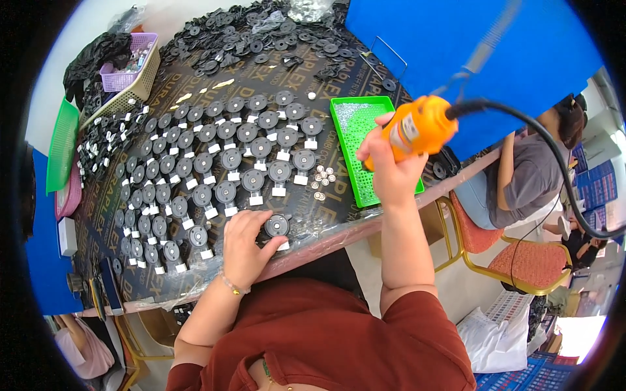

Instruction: Assembling small electronic or mechanical components and driving screws into them using an electric screwdriver.

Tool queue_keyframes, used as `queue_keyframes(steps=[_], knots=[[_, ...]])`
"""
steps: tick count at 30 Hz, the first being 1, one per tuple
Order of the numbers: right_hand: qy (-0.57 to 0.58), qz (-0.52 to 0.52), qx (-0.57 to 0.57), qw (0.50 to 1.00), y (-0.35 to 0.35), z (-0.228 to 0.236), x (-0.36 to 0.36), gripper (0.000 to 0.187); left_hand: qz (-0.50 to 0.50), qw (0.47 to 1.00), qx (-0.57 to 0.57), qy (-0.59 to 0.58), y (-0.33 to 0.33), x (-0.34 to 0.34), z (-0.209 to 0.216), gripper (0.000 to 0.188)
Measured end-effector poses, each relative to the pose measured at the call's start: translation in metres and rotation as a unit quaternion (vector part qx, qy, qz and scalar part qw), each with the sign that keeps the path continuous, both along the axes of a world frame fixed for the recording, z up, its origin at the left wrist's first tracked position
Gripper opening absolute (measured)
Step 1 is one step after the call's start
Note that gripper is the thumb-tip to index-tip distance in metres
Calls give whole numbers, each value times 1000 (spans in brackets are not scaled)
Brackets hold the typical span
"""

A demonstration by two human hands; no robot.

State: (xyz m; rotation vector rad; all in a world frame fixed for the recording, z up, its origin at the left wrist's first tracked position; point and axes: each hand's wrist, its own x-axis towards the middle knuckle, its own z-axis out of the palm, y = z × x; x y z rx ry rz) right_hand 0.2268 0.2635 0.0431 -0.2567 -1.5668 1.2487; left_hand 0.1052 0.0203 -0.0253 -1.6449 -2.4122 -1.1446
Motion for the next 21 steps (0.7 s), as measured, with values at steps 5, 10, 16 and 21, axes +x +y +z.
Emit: queue_keyframes(steps=[5,10,16,21], knots=[[-3,22,-55,998,29,-27,4,46,5,1000,-5,19,1,0,-3,50],[8,27,-46,999,33,-36,4,46,10,1000,-8,22,1,-1,-5,50],[18,20,-54,998,30,-33,3,48,10,1000,-9,23,1,-1,-4,51],[56,54,-34,996,-5,1,13,62,17,1000,-13,20,-1,0,-4,51]])
